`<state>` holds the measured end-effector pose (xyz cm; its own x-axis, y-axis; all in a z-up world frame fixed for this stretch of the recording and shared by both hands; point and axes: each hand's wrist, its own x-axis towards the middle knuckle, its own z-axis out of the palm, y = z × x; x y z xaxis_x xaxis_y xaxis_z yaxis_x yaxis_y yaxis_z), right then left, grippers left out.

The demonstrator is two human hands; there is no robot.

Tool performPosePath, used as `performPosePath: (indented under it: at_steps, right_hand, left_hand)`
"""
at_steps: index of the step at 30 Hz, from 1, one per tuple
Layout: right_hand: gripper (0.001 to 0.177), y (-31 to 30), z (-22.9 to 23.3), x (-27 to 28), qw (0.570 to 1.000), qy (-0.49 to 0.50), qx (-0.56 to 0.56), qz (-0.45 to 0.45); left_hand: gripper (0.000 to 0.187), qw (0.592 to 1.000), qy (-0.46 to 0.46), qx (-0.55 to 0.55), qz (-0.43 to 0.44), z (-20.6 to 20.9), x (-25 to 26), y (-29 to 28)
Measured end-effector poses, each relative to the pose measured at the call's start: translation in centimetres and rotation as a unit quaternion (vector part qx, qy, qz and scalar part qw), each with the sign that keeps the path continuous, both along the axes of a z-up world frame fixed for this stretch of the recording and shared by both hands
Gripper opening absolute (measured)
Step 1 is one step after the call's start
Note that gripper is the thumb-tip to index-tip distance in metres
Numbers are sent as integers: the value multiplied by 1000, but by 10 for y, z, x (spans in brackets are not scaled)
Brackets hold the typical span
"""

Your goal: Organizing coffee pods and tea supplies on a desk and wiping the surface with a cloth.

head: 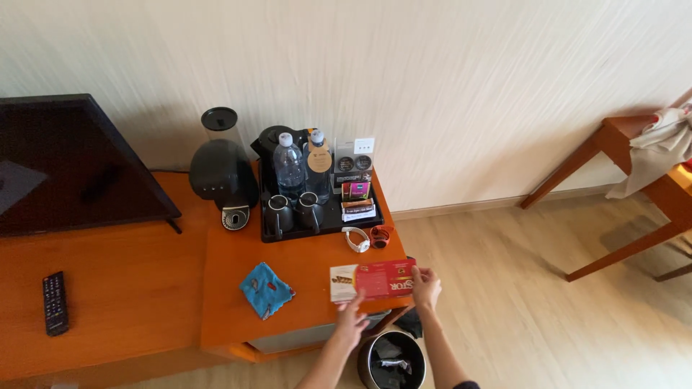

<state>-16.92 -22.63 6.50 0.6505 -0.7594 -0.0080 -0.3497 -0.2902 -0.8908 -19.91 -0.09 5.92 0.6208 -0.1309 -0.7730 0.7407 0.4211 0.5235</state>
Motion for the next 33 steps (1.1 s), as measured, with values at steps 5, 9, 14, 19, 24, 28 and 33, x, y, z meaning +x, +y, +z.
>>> performPosePath:
  at_steps: [5,9,14,19,24,28,33]
  right_hand:
    - [35,-35,-25,27,999,24,39,22]
    - [34,-35,-46,50,996,47,63,38]
    - [34,-33,-62,66,995,76,46,41]
    - [36,-37,-85,73,996,81,-10,47]
    - [36,-22,-63,69,990,105,-80,41]
    - [33,2,-20,63,988,102,-105,49]
    - [26,68,54,63,946,-84,-280,140]
  left_hand:
    - [94,979,-104,175,15,-30,18,30]
    - [57,926,-210,306,-67,-47,34,33]
    - [49,936,-207,281,-39,-48,52,30]
    - [39,940,-212,269,-11,-66,64,23]
    - [37,931,-222,289,-8,-68,71,24]
    - [36,927,-265,265,22,-73,73,25]
    - [33,884,-271,376,54,-63,68,66]
